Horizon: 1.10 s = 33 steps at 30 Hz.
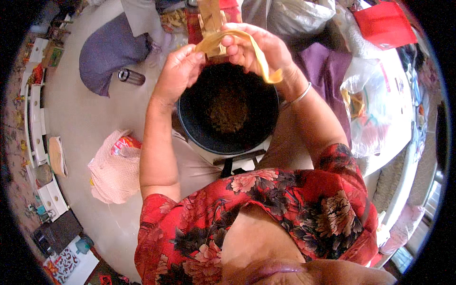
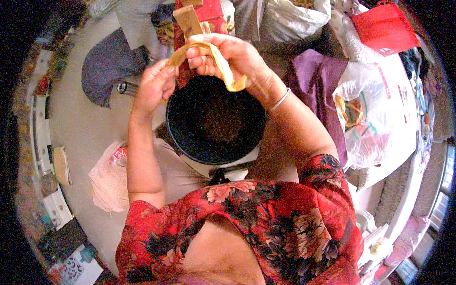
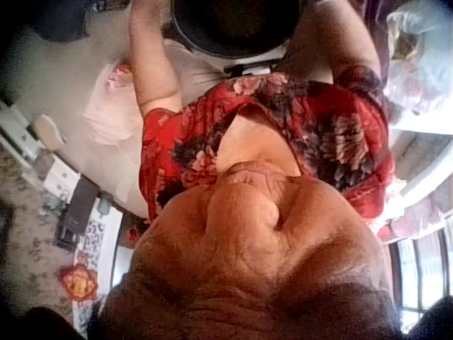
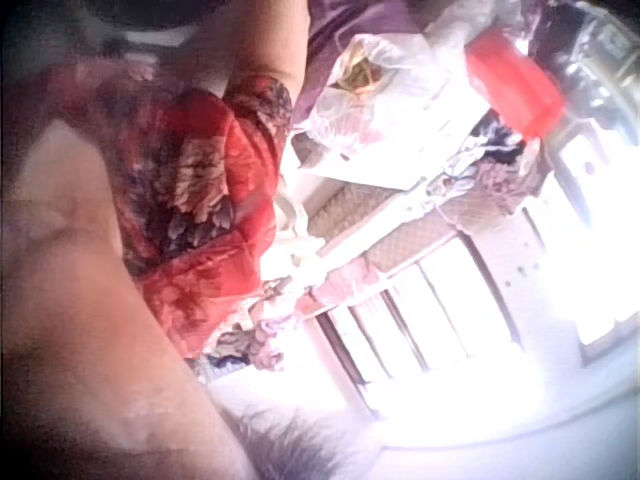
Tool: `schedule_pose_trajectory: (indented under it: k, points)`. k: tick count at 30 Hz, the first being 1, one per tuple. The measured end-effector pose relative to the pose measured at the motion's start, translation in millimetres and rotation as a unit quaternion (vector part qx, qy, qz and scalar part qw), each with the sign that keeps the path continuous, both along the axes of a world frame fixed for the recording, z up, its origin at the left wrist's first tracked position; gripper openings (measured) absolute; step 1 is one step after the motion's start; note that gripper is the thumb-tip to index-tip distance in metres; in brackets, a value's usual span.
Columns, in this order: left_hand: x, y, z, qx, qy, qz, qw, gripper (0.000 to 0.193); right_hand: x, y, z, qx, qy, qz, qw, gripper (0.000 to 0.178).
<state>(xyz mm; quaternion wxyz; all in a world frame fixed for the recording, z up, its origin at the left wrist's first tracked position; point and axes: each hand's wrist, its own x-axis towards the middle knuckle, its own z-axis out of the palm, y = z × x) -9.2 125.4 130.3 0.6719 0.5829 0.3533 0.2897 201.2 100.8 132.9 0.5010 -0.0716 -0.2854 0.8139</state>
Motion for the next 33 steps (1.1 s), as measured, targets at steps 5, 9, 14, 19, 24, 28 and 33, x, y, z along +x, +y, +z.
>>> schedule_pose_trajectory:
  k: [5, 9, 14, 19, 24, 28, 33]
  points:
    - [19.8, -7.9, -4.9, 0.024, 0.069, 0.01, 0.997, 0.019, 6.8, -2.5, -7.1, 0.066, -0.205, -0.165, 0.962, 0.031]
    - [26.1, -15.7, -18.5, 0.101, 0.182, -0.026, 0.978, 0.021, -3.8, 3.5, -0.6, 0.03, -0.155, -0.276, 0.948, 0.027]
    - [27.3, -20.4, -29.9, 0.149, 0.097, -0.188, 0.966, 0.04, 0.8, -6.6, 5.0, 0.0, -0.033, -0.082, 0.996, 0.038]
    - [39.9, -17.3, -18.4, 0.034, -0.169, -0.098, 0.98, 0.053, -11.8, -17.4, -7.5, -0.051, -0.075, 0.172, 0.981, 0.045]
    - [53.1, -21.2, -13.8, 0.038, -0.26, -0.001, 0.965, 0.042, -25.7, -15.9, -22.0, -0.101, -0.048, 0.235, 0.966, 0.038]
    - [52.6, -26.3, -0.2, -0.059, -0.322, 0.147, 0.933, 0.025, -32.9, -21.6, -8.4, -0.118, -0.143, 0.162, 0.969, 0.027]
    - [27.8, -0.4, 6.6, -0.094, -0.349, 0.279, 0.89, 0.017, -41.8, -22.3, -15.9, -0.109, -0.22, 0.137, 0.96, 0.024]
